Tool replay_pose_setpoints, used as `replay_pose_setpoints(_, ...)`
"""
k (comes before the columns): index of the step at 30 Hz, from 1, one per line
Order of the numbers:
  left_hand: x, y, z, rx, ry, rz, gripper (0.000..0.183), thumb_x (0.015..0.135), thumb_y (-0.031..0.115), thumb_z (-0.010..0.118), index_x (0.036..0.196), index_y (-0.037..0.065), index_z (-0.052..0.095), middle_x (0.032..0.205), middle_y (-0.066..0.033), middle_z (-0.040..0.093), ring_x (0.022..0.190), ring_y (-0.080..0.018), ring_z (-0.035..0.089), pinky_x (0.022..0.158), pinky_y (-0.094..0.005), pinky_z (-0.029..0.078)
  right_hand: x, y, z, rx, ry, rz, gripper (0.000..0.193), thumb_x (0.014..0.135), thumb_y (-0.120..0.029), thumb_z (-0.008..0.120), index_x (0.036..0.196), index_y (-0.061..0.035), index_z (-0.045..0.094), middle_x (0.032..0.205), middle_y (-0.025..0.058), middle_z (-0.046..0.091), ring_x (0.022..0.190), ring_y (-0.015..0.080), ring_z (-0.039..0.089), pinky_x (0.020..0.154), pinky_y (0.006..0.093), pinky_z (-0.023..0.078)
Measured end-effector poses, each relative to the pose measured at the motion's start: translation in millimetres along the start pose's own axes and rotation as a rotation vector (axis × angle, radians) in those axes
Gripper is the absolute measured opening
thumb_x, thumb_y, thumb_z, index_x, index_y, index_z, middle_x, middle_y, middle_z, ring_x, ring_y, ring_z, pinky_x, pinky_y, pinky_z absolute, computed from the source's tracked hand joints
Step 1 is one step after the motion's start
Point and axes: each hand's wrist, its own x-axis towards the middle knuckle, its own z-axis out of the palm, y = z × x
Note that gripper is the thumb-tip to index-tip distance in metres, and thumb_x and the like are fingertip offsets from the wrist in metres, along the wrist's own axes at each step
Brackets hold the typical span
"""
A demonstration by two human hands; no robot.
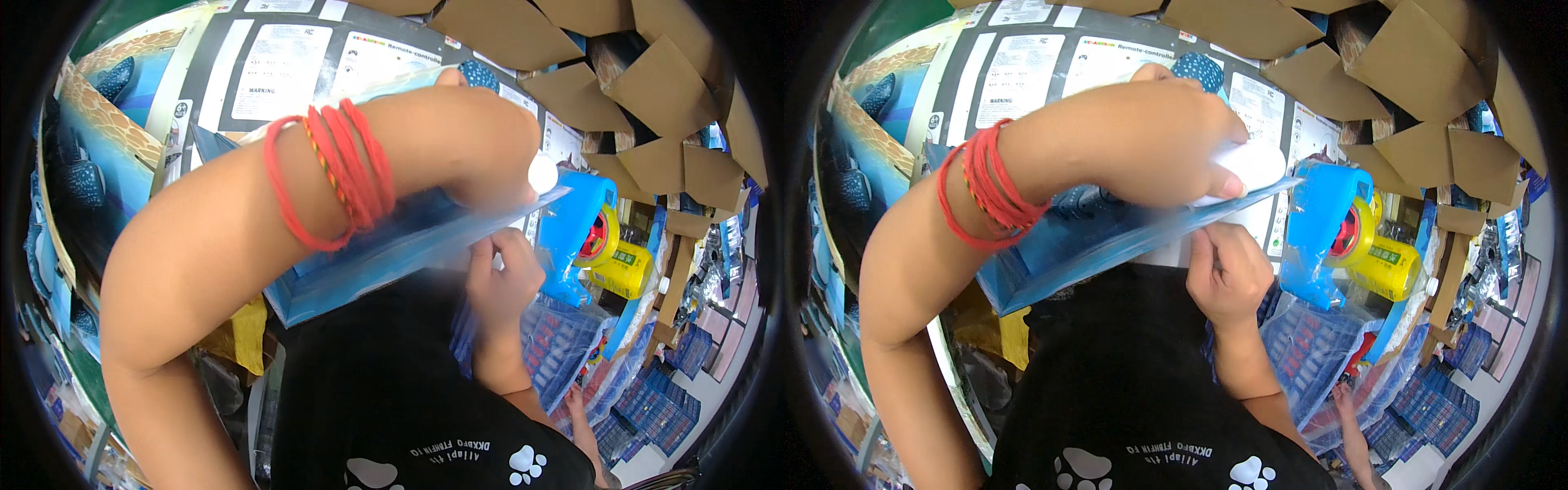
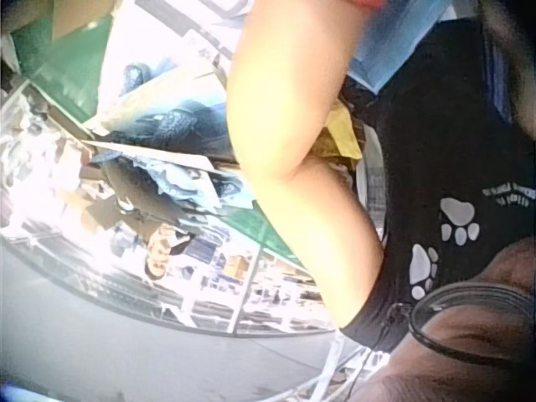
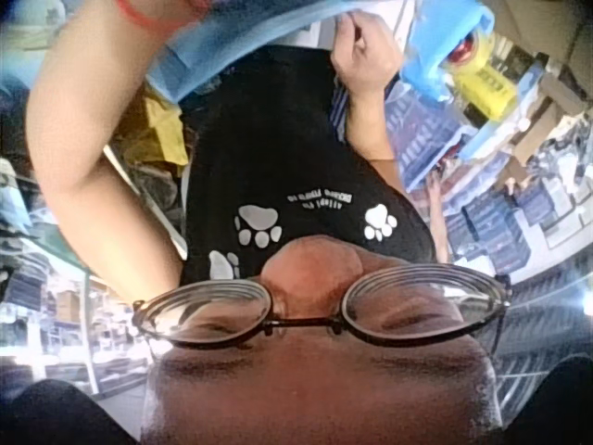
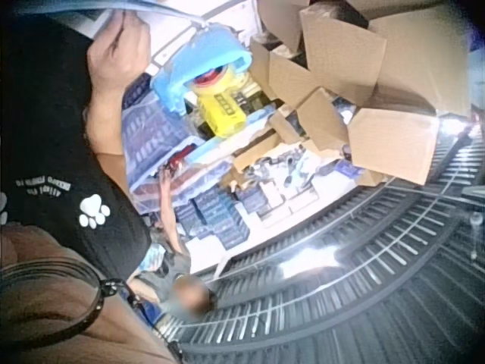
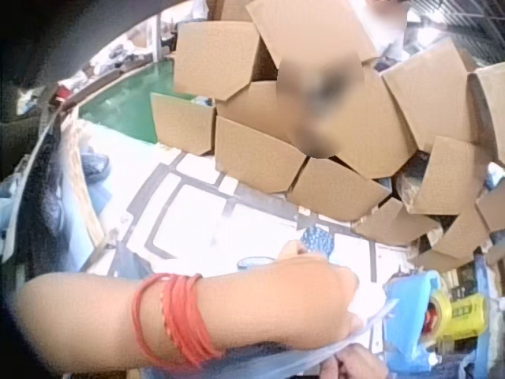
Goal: The person assembles small cardboard boxes at a workstation. They fold the cardboard, insert a blue printed insert, place a white toy whale inside, and seal the box with tape. The process is repeated for multiple units.
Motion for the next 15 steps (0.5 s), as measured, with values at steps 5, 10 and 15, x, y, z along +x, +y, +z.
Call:
replay_pose_setpoints(5,-2,-3,3,-0.019,0.054,-0.005,0.056,0.091,0.044,0.068,0.130,0.004,0.066,0.120,-0.0223,0.070,0.113,-0.0324,0.068,0.112,-0.0485,0.036,-20,-6,13,0.525,0.020,0.401,0.002,0.093,0.004,0.064,0.094,0.0053,0.064,0.077,0.0089,0.068,0.064,0.0123,0.063,0.059,0.0229,0.049)
replay_pose_setpoints(10,3,3,8,0.082,0.033,-0.001,0.054,0.090,0.042,0.069,0.131,0.005,0.066,0.117,-0.0216,0.071,0.115,-0.0318,0.066,0.113,-0.0483,0.033,-36,-17,40,0.766,0.259,0.532,0.004,0.097,0.003,0.060,0.098,0.0066,0.061,0.085,0.0083,0.068,0.070,0.0079,0.062,0.064,0.0202,0.049)
replay_pose_setpoints(15,-5,3,7,0.051,0.077,-0.029,0.055,0.090,0.042,0.069,0.130,0.005,0.066,0.115,-0.0213,0.071,0.111,-0.0320,0.068,0.112,-0.0473,0.034,-34,3,35,0.395,0.150,0.340,0.006,0.093,0.000,0.065,0.094,0.0058,0.063,0.082,0.0101,0.068,0.069,0.0133,0.063,0.064,0.0244,0.049)
